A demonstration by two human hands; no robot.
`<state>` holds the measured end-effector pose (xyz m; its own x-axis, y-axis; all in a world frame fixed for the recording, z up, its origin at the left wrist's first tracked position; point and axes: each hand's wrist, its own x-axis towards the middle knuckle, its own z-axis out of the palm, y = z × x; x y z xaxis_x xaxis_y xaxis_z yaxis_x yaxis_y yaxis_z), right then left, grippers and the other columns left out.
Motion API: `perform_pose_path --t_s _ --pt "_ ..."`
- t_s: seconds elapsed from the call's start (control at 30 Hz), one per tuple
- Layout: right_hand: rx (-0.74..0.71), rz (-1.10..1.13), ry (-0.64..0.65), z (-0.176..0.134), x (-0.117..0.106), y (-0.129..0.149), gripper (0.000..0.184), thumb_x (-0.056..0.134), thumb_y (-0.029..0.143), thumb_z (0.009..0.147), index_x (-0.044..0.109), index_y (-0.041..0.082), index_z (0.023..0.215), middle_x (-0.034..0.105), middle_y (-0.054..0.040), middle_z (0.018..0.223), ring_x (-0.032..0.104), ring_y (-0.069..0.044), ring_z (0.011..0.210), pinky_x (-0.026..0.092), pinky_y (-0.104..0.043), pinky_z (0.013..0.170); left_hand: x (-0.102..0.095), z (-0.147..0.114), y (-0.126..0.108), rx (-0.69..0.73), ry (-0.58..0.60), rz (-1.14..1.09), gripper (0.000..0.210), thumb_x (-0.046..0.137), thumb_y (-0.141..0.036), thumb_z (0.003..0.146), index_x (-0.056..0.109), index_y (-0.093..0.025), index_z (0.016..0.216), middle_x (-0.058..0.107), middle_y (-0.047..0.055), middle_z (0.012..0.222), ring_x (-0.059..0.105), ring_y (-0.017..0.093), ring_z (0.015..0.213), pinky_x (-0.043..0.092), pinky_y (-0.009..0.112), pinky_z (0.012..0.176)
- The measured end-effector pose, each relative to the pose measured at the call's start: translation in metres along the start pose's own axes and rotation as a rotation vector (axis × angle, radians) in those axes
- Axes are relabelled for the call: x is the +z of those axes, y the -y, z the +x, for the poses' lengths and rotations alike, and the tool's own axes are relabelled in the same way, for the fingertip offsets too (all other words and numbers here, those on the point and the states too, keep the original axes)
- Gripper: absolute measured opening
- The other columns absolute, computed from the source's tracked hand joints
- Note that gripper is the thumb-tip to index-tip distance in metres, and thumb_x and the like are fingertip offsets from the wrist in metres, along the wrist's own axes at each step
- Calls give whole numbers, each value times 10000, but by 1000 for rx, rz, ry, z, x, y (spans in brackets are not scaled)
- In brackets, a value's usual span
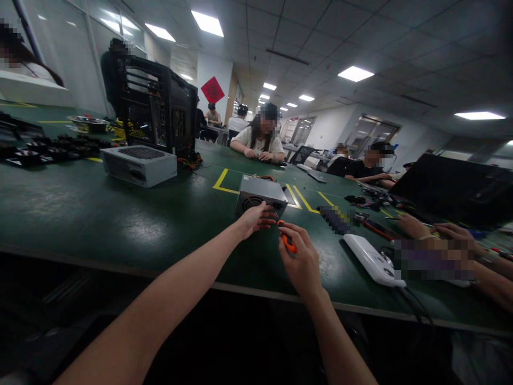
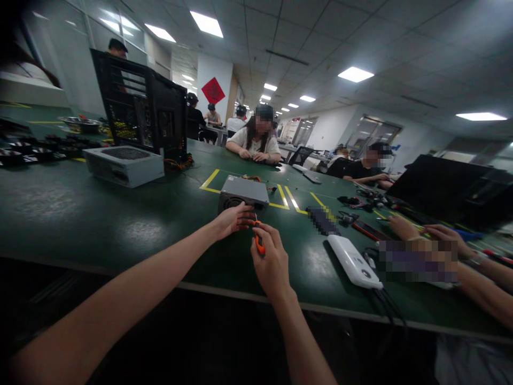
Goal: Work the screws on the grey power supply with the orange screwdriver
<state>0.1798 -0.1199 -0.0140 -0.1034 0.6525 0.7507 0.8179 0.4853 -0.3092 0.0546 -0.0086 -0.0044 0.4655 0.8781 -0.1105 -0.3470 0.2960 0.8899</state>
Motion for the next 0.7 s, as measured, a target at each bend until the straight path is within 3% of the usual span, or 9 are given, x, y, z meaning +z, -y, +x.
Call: perform_pose_path --t_s 0.53,0.6,0.7 --pt "32 25 65 2 1 0 217 424 216 868 538 232 1052 513 -86 1147 534 -196 1061 485 -378 892 1 2 0 51 -21 111 329 346 -396 912 542 -155 1019 632 72 947 596 101 664 428 203 576" --pt "36 17 74 2 1 1 212 429 221 866 531 225 1051 500 -92 1146 532 -199 1059 483 -376 892 0 2 3 134 -78 256 277 366 -347 904 553 -158 981 631 66 907 587 112 650 433 224 597" --pt "51 -25 110 1 2 0 235 457 207 838 517 208 1066 476 -107 1154 540 -208 1041 495 -368 863 0 -3 6 469 -218 672 149 458 -232 849 586 -170 889 622 59 857 583 149 728 445 268 721"
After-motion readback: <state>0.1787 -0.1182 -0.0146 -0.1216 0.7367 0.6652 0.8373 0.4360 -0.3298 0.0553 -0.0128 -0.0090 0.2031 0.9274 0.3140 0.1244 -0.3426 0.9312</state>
